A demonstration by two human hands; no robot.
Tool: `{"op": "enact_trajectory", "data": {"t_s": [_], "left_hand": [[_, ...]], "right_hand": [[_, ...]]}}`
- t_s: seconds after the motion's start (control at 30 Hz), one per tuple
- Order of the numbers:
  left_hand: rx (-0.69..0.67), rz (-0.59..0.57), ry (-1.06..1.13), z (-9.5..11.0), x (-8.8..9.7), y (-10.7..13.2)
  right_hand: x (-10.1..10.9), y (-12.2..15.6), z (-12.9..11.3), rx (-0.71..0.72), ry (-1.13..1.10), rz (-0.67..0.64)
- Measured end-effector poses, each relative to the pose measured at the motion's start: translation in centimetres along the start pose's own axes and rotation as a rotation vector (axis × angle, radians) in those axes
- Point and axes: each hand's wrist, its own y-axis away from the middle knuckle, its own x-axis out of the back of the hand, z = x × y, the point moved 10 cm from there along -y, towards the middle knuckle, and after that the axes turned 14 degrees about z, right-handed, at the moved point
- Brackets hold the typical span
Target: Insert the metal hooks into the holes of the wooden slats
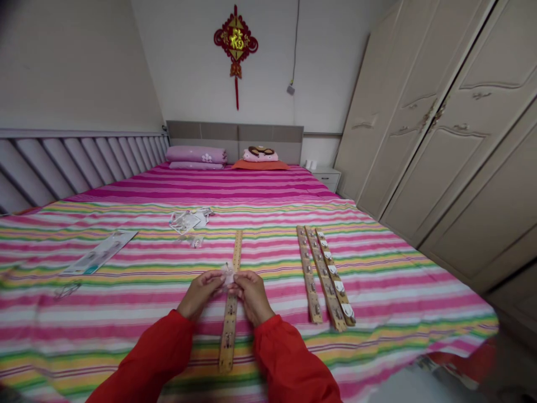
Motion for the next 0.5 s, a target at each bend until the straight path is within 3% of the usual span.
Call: {"op": "enact_trajectory", "data": {"t_s": [0.27,0.5], "left_hand": [[-0.001,-0.060,-0.082,1.1,-2.5,-3.1],[0.007,-0.033,-0.096,0.1,-3.1,-5.5]], "right_hand": [[0.6,-3.0,-2.4,0.168,0.179,0.039],[0.7,-5.5,-1.8,0.167,0.186,0.072]]}}
